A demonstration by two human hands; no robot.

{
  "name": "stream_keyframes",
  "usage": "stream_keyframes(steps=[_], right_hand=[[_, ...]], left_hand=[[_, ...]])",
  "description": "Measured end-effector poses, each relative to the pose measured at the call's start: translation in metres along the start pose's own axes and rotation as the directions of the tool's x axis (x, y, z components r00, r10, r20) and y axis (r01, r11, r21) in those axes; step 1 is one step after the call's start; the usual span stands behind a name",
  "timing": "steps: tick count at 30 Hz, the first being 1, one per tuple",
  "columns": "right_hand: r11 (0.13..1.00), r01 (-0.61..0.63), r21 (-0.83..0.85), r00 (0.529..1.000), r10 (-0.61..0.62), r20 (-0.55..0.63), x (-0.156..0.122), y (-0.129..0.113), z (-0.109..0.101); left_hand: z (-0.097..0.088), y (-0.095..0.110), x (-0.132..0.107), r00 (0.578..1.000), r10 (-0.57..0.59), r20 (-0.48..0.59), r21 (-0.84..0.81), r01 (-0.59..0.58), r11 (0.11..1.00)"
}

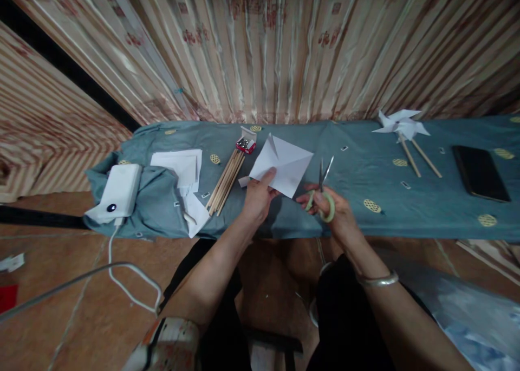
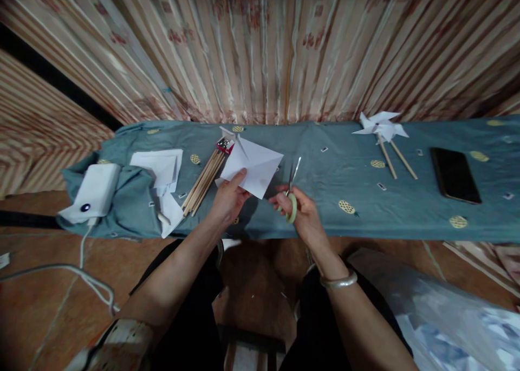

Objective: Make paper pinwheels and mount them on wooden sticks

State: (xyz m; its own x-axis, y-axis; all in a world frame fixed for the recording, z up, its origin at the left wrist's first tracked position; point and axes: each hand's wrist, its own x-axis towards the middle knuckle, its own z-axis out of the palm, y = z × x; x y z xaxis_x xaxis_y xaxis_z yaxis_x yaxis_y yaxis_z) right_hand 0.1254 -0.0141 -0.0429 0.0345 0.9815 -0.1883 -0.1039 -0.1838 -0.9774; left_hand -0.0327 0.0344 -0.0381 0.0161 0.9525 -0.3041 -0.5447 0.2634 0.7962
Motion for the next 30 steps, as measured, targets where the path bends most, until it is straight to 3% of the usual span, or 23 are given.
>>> stream_keyframes(steps=[3,6,21,30], right_hand=[[0.996,-0.030,-0.089,0.972,0.050,0.232,-0.012,0.006,-0.001],[0.994,-0.040,-0.106,0.942,0.073,0.329,-0.019,0.011,0.000],[0.984,-0.077,-0.159,0.927,0.129,0.353,-0.016,0.010,0.005],[0.980,-0.055,-0.194,0.929,0.121,0.349,-0.015,0.010,0.005]], left_hand=[[-0.003,0.008,0.003,0.999,0.035,-0.013,-0.022,-0.035,0.999],[-0.003,0.009,0.004,0.999,0.018,-0.029,0.011,-0.018,1.000],[0.009,0.010,-0.002,0.997,-0.023,-0.075,-0.029,0.021,0.999],[0.005,0.003,-0.002,1.000,0.009,-0.023,-0.083,-0.011,0.997]])
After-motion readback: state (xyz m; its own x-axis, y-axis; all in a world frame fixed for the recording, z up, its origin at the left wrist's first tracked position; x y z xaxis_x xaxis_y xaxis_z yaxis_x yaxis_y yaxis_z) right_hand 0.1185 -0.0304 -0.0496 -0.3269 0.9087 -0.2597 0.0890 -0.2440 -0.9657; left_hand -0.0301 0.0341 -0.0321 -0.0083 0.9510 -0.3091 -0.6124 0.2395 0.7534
